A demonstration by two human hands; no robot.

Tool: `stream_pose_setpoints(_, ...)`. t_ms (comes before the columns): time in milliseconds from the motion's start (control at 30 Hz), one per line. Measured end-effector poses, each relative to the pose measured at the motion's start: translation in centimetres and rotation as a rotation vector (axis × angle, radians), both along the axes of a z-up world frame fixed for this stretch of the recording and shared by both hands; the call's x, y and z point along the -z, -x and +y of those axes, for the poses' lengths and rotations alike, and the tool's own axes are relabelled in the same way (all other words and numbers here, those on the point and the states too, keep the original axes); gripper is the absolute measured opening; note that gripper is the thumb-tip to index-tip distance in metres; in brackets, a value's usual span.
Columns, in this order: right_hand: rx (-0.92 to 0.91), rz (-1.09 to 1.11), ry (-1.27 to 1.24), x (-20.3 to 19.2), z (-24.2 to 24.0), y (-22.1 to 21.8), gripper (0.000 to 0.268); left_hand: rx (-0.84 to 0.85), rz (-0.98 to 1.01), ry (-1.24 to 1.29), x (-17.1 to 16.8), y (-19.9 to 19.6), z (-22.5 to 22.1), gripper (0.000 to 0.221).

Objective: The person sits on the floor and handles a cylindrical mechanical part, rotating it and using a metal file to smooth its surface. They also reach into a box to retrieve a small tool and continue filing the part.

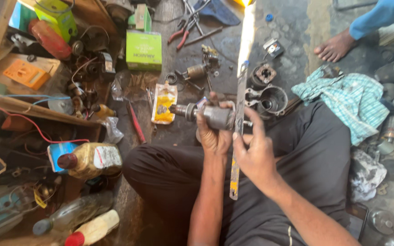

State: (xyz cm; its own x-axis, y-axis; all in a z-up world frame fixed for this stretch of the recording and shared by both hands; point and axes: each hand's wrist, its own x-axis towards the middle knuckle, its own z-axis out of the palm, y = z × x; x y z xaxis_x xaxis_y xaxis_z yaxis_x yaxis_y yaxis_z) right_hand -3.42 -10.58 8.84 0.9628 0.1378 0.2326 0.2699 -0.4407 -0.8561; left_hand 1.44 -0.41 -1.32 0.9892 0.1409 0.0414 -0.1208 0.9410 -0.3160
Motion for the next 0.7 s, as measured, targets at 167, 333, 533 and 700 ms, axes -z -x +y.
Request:
stream_pose_setpoints(167, -0.001, 0.057, -0.018, 1.0, -0.2, -0.4, 0.064, -0.014, 0.126, -0.115, 1.0, 0.8, -0.6, 0.033)
stream_pose_setpoints(333, -0.008, 0.089, 0.077, -0.2, -0.7, -0.2, 0.066, 0.039, 0.096, -0.2, 0.0, 0.3, -0.3, 0.038)
stream_pose_setpoints(533, -0.025, 0.108, 0.098, -0.5, -0.9, -0.3, 0.063, -0.011, 0.064, -0.204, -0.5, 1.1, -0.3, 0.043)
stream_pose_setpoints(700, 0.004, 0.082, 0.097, -1.2, -0.4, -0.1, 0.066, -0.017, 0.04, -0.224, -1.2, 0.4, 0.2, 0.045)
